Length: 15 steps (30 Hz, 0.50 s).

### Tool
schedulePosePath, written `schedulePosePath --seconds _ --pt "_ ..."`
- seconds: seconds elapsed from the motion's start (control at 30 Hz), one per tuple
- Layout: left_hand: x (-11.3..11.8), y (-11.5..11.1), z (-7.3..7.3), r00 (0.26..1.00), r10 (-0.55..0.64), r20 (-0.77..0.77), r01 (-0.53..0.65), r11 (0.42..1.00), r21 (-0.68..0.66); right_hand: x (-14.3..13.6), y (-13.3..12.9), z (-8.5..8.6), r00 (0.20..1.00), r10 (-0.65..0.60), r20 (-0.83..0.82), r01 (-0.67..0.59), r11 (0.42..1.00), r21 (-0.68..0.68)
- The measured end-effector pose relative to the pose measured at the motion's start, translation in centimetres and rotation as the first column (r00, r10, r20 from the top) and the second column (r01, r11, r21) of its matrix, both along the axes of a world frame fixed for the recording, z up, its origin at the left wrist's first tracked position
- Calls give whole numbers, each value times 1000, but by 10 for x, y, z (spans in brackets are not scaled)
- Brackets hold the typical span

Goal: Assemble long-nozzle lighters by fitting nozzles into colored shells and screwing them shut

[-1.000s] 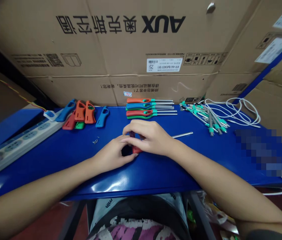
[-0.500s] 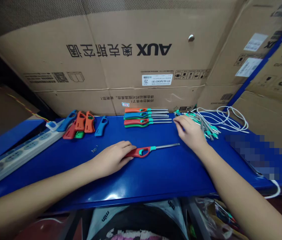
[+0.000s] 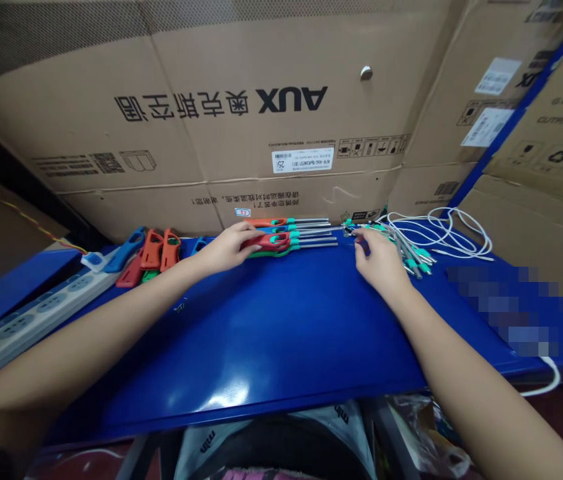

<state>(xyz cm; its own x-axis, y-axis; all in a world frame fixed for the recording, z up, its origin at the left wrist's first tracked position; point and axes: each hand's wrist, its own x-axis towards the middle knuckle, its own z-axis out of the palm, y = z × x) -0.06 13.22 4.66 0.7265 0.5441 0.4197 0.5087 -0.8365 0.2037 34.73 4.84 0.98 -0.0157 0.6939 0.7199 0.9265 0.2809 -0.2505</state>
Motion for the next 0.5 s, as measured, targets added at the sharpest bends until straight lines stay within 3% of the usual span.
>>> schedulePosePath --seconds 0.23,0.5 --pt "-1 19 -18 1000 -14 -3 14 1000 22 3 3 -8 996 -84 41 92 961 -259" --pt "-2 20 -21 1000 10 2 -10 999 51 -4 -2 -15 989 -102 109 139 893 -427"
